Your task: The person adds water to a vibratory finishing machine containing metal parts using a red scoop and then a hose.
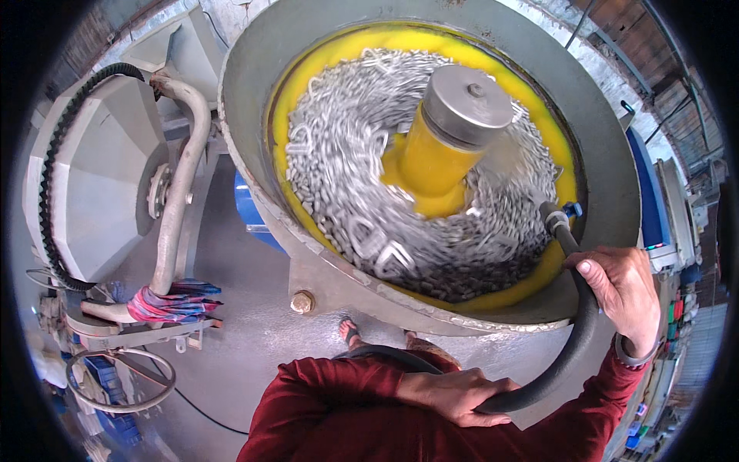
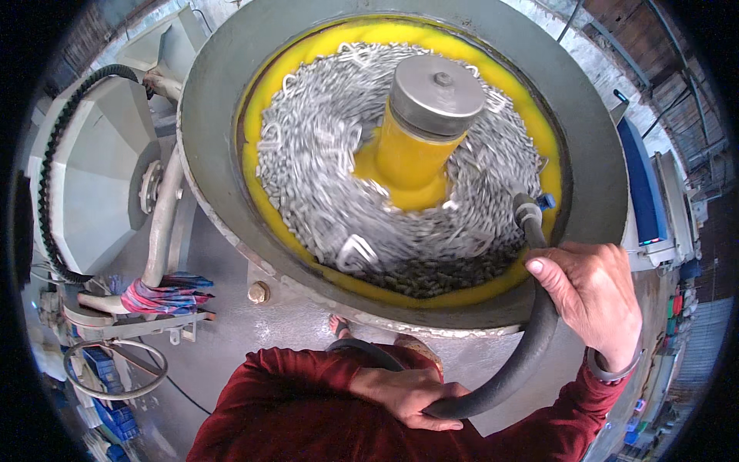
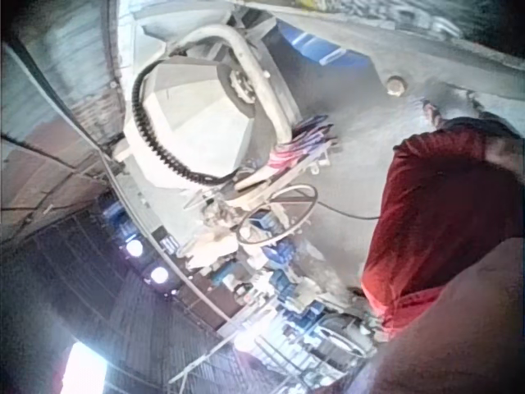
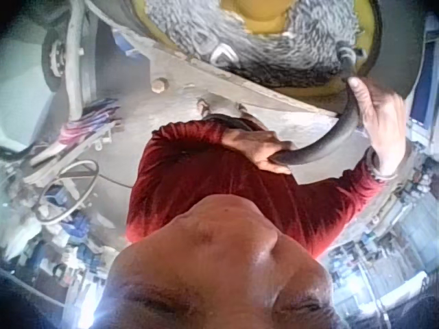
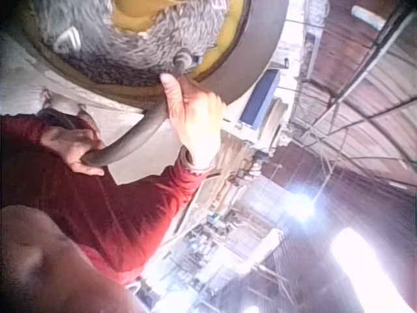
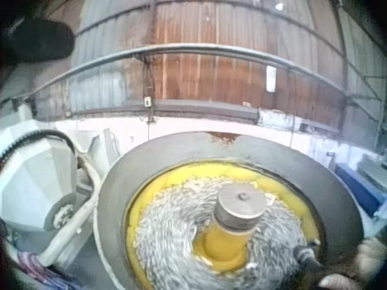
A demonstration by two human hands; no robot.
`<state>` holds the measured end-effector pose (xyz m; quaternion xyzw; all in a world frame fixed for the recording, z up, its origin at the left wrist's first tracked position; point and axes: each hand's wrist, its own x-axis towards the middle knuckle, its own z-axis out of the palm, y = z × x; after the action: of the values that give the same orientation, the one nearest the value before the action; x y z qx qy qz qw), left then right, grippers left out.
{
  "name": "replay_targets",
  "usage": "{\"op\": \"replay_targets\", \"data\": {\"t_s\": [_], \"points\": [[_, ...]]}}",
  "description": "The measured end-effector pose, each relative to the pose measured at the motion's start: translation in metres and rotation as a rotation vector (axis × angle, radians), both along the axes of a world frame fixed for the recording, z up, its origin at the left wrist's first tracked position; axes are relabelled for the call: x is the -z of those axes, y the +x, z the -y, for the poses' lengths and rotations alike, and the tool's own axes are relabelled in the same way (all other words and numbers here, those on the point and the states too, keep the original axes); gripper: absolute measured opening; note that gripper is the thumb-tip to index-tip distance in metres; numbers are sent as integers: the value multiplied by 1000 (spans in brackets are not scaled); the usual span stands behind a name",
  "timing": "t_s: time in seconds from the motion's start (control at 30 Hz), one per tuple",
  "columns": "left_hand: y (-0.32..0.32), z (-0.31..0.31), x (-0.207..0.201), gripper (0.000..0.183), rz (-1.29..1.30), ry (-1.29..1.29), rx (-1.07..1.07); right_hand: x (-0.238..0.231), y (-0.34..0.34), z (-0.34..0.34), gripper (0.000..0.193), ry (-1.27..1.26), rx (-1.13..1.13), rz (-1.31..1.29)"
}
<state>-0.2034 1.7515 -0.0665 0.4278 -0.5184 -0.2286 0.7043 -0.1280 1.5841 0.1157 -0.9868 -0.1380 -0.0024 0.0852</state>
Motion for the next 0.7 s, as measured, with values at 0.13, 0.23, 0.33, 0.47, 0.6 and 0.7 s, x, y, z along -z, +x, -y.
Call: {"op": "replay_targets", "data": {"t_s": [0.13,0.23,0.33,0.47,0.6,0.7], "points": [[3,-1,-6,43,-35,-15,18,0,6,1,45,36,-4,-40],[0,1,-3,41,-24,10,5,6,5,5,45,126,9,-33],[-2,4,0,38,1,-22,-75,9,6,8,46,148,-6,-27],[-3,2,2,38,19,-1,-96,14,5,4,44,274,-21,-1],[-3,2,4,38,-10,15,-53,13,0,2,51,266,31,-11],[-4,4,2,38,-19,27,-34,10,-2,3,51,262,56,-37]]}}
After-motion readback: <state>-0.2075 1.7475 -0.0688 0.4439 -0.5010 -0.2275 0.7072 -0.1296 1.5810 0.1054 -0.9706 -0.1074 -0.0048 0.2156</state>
